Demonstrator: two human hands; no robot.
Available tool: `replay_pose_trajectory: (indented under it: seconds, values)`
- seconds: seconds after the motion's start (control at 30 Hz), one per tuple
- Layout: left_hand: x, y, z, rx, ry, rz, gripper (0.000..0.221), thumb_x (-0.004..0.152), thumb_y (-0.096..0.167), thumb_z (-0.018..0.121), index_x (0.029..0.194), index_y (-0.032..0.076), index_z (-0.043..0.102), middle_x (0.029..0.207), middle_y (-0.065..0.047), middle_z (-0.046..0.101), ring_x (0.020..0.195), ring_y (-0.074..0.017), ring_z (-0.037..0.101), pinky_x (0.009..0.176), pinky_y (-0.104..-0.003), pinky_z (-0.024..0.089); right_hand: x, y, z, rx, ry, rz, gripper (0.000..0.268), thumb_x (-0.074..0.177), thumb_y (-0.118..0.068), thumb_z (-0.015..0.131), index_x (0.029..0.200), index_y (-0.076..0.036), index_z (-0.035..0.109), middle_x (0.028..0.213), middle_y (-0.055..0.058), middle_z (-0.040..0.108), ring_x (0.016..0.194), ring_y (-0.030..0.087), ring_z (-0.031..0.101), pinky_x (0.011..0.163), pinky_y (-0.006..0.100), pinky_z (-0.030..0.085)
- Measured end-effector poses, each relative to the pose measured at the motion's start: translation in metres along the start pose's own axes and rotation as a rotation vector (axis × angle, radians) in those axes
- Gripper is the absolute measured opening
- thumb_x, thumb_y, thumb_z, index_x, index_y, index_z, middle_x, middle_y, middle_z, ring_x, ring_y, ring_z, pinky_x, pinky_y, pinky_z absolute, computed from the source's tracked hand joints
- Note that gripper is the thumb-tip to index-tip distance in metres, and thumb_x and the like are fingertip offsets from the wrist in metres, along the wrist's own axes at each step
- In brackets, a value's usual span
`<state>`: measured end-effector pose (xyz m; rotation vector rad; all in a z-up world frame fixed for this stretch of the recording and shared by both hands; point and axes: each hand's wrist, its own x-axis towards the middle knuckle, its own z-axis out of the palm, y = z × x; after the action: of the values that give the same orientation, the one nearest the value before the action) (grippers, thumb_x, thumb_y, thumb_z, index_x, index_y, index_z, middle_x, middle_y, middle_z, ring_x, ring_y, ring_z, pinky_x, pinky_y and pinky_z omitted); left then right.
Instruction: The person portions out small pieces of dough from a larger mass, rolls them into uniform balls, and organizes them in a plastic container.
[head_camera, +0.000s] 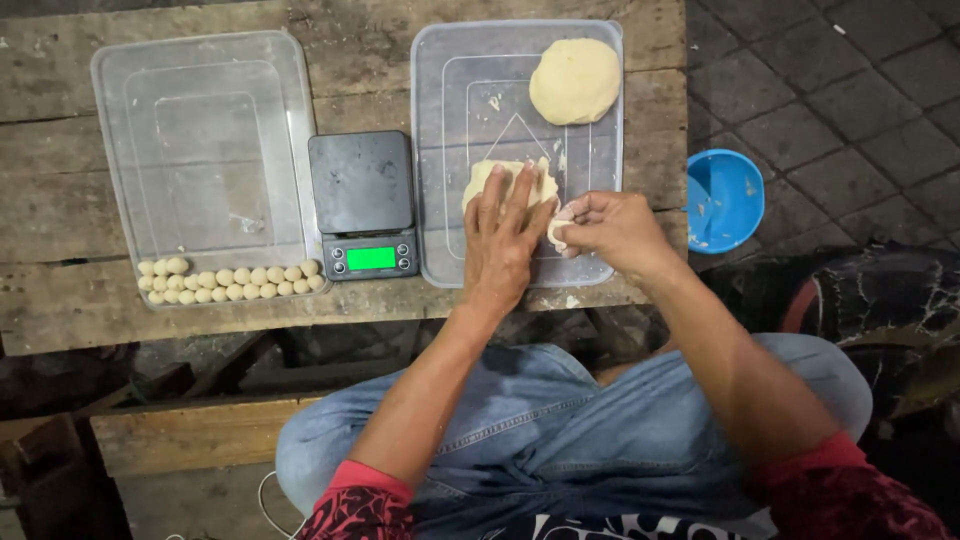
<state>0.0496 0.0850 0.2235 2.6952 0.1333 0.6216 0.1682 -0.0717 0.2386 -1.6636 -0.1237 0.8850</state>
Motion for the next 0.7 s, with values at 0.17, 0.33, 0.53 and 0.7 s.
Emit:
replay_pose_trajectory:
  seconds: [0.17, 0.33, 0.53, 0.7]
  values:
    - [0.005, 0.000, -0.006, 0.041, 0.001, -0.019, 0.029, 0.103, 0.022, 0.062, 0.129, 0.026, 0.073, 0.164, -0.006, 0.040, 0.155, -0.0407, 0.021, 0.115, -0.057, 0.031, -0.009, -0.020, -0.003, 0.243, -0.052, 0.172, 0.031, 0.076, 0.005, 0.083, 0.103, 0.005, 0.069, 0.086, 0.011, 0.071, 0.074, 0.022, 0.077, 0.063, 0.030, 0.067]
    - [0.006, -0.002, -0.007, 0.032, -0.017, -0.041, 0.029, 0.102, 0.025, 0.064, 0.129, 0.028, 0.073, 0.166, -0.006, 0.036, 0.155, -0.0414, 0.020, 0.114, -0.058, 0.031, -0.007, -0.025, -0.014, 0.318, -0.132, 0.177, 0.025, 0.079, 0.009, 0.079, 0.101, 0.003, 0.070, 0.084, 0.014, 0.072, 0.074, 0.024, 0.077, 0.061, 0.030, 0.067]
    - [0.010, -0.002, -0.012, -0.080, -0.095, -0.141, 0.041, 0.096, 0.028, 0.074, 0.137, 0.029, 0.067, 0.167, -0.008, 0.035, 0.154, -0.0432, 0.021, 0.116, -0.062, 0.029, -0.021, -0.055, -0.031, 0.400, -0.174, 0.041, 0.019, 0.085, 0.006, 0.073, 0.102, 0.004, 0.068, 0.085, 0.019, 0.072, 0.074, 0.028, 0.076, 0.062, 0.037, 0.066]
    - [0.023, 0.010, -0.039, -0.421, -0.063, -0.277, 0.072, 0.089, 0.037, 0.081, 0.152, 0.018, 0.051, 0.166, -0.011, 0.037, 0.153, -0.0436, 0.027, 0.117, -0.064, 0.028, -0.018, -0.062, -0.020, 0.410, -0.122, -0.019, 0.035, 0.097, -0.015, 0.067, 0.127, 0.002, 0.064, 0.118, 0.020, 0.074, 0.107, 0.030, 0.075, 0.087, 0.043, 0.066]
